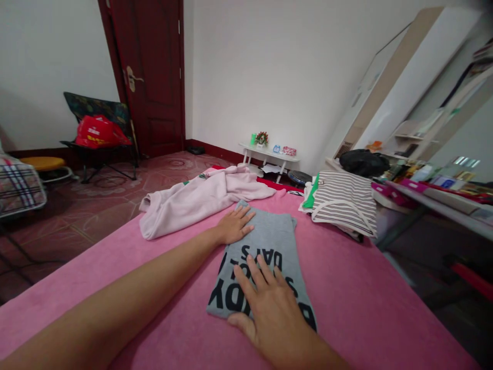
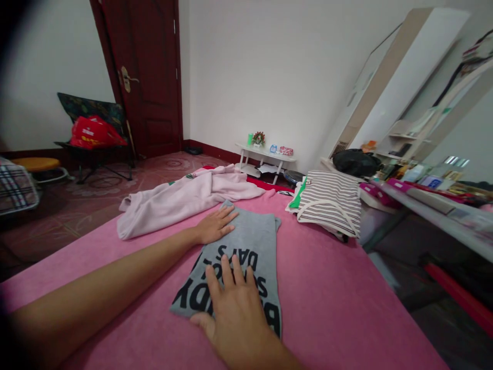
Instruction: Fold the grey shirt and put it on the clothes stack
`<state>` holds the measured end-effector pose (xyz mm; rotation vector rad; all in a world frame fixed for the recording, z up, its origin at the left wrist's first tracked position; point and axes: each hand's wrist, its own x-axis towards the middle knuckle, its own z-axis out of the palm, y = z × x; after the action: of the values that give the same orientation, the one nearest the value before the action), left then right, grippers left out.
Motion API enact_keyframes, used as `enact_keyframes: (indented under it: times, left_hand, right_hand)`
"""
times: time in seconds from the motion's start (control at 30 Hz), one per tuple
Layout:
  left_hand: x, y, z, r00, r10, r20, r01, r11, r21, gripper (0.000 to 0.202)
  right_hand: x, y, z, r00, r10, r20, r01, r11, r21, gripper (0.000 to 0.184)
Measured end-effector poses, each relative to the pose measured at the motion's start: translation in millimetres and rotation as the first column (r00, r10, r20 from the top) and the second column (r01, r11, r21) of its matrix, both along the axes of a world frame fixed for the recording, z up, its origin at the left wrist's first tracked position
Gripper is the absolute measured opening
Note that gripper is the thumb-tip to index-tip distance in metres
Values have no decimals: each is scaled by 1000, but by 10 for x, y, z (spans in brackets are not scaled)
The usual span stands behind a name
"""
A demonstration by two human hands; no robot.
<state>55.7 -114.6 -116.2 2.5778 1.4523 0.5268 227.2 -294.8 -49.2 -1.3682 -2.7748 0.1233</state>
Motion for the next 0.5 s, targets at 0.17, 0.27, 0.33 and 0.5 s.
enact_keyframes:
  times: [0.17, 0.27, 0.33, 0.5]
  left_hand:
    - [-59, -52, 44, 997, -26, 73, 26, 1000, -2, 61]
    - [-106, -59, 53, 987, -72, 147, 71, 997, 9, 57]
    - [-130, -59, 61, 972, -88, 216, 88, 996, 6, 54]
    - [-173, -43, 104, 847, 20, 532, -39, 999, 24, 49]
  right_hand:
    - [-138, -47, -41, 979, 13, 204, -20, 999, 32, 74]
    - [-164, -25, 60, 962, 56, 267, -69, 997, 37, 71]
    - [-155, 44, 136, 973, 77, 218, -84, 996, 26, 65]
    - [10, 429, 485, 923, -119, -366, 72, 988, -140, 38]
